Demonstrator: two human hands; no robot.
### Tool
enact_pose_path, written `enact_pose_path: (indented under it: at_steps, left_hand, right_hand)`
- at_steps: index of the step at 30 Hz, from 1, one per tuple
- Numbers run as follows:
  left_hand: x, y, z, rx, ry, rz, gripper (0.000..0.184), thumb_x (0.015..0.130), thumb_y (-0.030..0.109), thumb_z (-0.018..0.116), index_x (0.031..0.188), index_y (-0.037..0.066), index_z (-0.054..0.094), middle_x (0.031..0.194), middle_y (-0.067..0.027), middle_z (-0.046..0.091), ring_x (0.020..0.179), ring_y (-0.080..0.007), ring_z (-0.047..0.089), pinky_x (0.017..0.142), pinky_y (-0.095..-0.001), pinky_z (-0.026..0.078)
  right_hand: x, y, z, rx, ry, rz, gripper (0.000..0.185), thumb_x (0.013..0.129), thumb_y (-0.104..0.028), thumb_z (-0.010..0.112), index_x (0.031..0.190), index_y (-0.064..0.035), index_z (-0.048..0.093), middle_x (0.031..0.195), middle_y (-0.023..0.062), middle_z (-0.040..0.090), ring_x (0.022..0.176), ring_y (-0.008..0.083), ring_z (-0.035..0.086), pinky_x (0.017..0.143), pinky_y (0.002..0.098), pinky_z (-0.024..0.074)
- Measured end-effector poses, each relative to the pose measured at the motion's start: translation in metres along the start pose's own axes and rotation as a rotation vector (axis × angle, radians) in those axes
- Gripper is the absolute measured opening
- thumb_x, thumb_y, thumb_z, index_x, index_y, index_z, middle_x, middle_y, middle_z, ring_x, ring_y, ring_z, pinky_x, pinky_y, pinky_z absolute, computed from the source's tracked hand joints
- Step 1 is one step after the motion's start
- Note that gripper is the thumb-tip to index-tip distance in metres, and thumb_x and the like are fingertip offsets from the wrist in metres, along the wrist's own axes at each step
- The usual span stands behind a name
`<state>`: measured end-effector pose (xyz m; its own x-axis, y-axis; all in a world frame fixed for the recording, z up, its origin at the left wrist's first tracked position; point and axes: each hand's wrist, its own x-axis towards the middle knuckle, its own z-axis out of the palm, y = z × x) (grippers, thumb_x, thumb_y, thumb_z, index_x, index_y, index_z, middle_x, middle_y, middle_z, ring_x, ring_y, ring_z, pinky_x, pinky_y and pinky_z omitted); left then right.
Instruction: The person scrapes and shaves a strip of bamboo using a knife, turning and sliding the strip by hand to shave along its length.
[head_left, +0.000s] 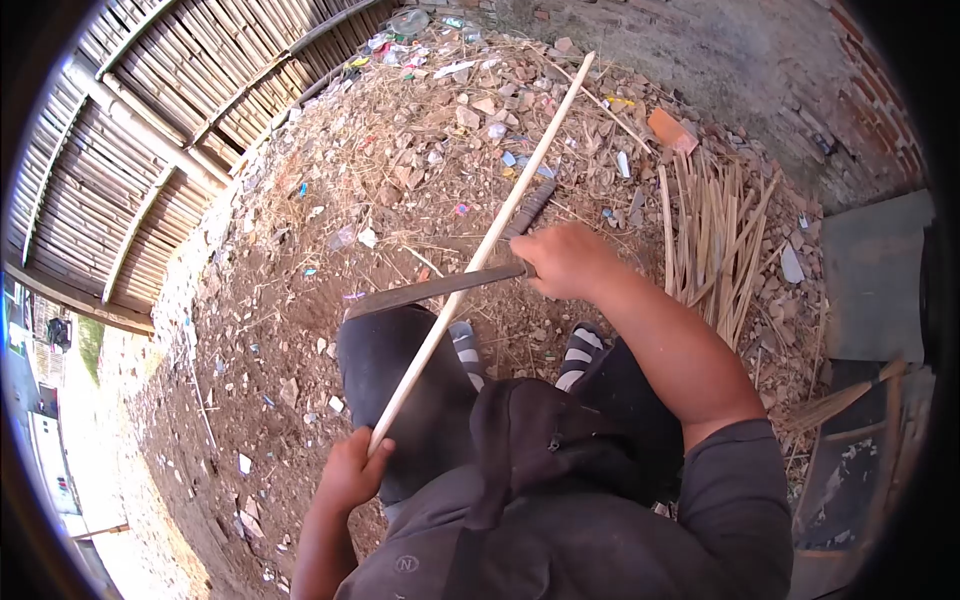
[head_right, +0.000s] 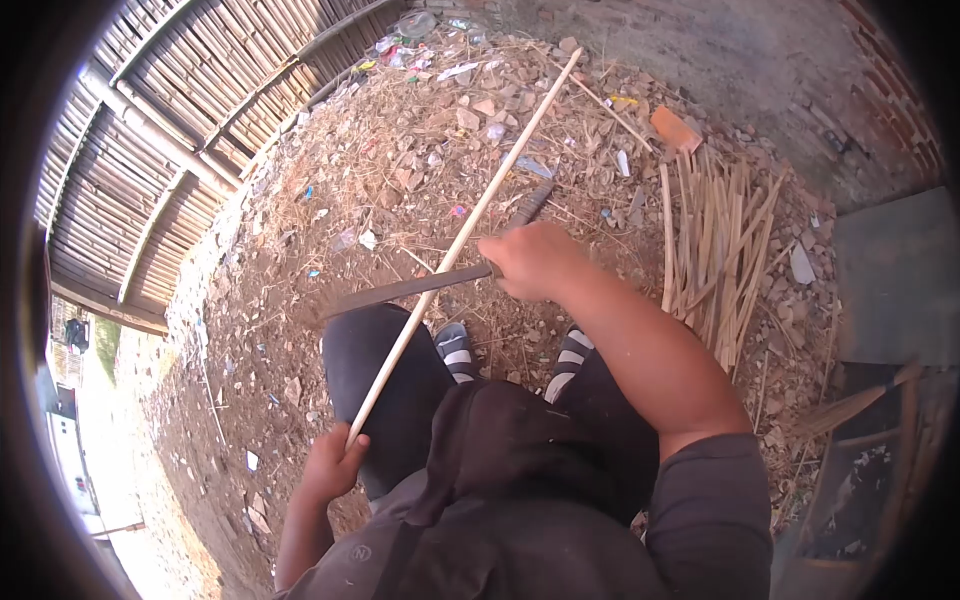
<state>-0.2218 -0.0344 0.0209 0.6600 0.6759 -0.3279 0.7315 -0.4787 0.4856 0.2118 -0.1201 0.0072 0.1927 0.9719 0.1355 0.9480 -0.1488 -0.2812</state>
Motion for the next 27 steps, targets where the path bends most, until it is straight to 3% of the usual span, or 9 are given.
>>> enact_pose_path:
  at_steps: [4,5,7,11,14,21,24,25,27]
  left_hand:
    - [0.000,-0.008,-0.008,-0.170,-0.068,-0.003,0.045,0.103,0.039,0.059,0.082,0.000,0.053,0.071,-0.0207,0.061,0.065,-0.0376,0.061,0.062,-0.0464,0.046]
    - [0.000,-0.011,-0.009,-0.190,-0.085,-0.001,0.045,0.105,0.040,0.056,0.084,0.001,0.054,0.070,-0.0186,0.059,0.065,-0.0320,0.059,0.063,-0.0436,0.046]
    - [0.001,-0.013,-0.010,-0.159,-0.089,0.009,0.045,0.104,0.040,0.057,0.083,0.001,0.054,0.069,-0.0191,0.060,0.065,-0.0349,0.060,0.062,-0.0447,0.046]
    - [0.003,-0.010,-0.008,-0.065,-0.050,0.068,0.041,0.102,0.037,0.060,0.083,0.001,0.052,0.067,-0.0212,0.060,0.064,-0.0433,0.061,0.059,-0.0492,0.046]
    - [-0.003,-0.002,0.010,-0.014,0.038,-0.030,0.036,0.100,0.031,0.062,0.083,0.001,0.051,0.072,-0.0250,0.061,0.072,-0.0478,0.062,0.063,-0.0515,0.046]
    - [-0.010,0.002,0.009,0.070,0.108,0.020,0.035,0.098,0.030,0.065,0.085,0.001,0.050,0.070,-0.0262,0.062,0.071,-0.0503,0.063,0.061,-0.0563,0.046]
    - [-0.012,-0.003,0.013,0.053,0.083,0.012,0.036,0.098,0.032,0.066,0.087,0.002,0.050,0.071,-0.0267,0.062,0.072,-0.0508,0.063,0.062,-0.0568,0.046]
    - [-0.011,0.002,0.010,0.038,0.061,-0.016,0.036,0.098,0.032,0.065,0.087,0.001,0.051,0.073,-0.0264,0.063,0.074,-0.0501,0.063,0.064,-0.0557,0.047]
    - [-0.004,0.005,0.002,0.029,0.052,-0.018,0.036,0.098,0.032,0.065,0.085,0.001,0.051,0.074,-0.0264,0.063,0.076,-0.0498,0.064,0.065,-0.0551,0.047]
  right_hand:
    - [0.013,0.032,0.018,0.254,0.112,0.240,0.026,0.079,-0.023,0.074,0.095,-0.0052,0.064,0.080,0.0196,0.070,0.079,0.0409,0.070,0.071,0.0523,0.0544]
    - [0.014,0.035,0.016,0.258,0.129,0.269,0.026,0.079,-0.023,0.073,0.095,-0.0051,0.064,0.080,0.0201,0.069,0.079,0.0410,0.069,0.071,0.0523,0.0545]
    - [0.012,0.026,0.007,0.200,0.118,0.235,0.026,0.079,-0.024,0.073,0.094,-0.0051,0.064,0.081,0.0205,0.070,0.079,0.0405,0.070,0.072,0.0514,0.0556]
    - [0.008,-0.022,-0.004,-0.106,-0.158,-0.021,0.028,0.079,-0.025,0.072,0.101,-0.0082,0.068,0.089,0.0169,0.072,0.084,0.0384,0.071,0.074,0.0502,0.0570]
    - [0.009,-0.002,0.015,0.259,-0.051,0.034,0.028,0.076,-0.023,0.075,0.100,-0.0088,0.067,0.080,0.0152,0.069,0.076,0.0382,0.069,0.068,0.0495,0.0552]
    - [0.005,-0.032,0.016,-0.026,-0.059,-0.063,0.029,0.076,-0.024,0.076,0.100,-0.0095,0.066,0.073,0.0175,0.066,0.078,0.0408,0.069,0.069,0.0524,0.0546]
    - [0.010,-0.017,0.017,0.073,-0.028,0.057,0.027,0.076,-0.022,0.075,0.097,-0.0081,0.065,0.074,0.0174,0.066,0.078,0.0407,0.069,0.069,0.0529,0.0539]
    - [0.016,0.001,0.020,0.221,0.088,0.150,0.025,0.076,-0.021,0.075,0.094,-0.0067,0.064,0.074,0.0173,0.066,0.077,0.0405,0.068,0.069,0.0529,0.0531]
    - [0.009,0.024,0.011,0.139,0.064,0.146,0.025,0.076,-0.020,0.075,0.093,-0.0062,0.065,0.073,0.0169,0.066,0.077,0.0401,0.068,0.069,0.0521,0.0529]
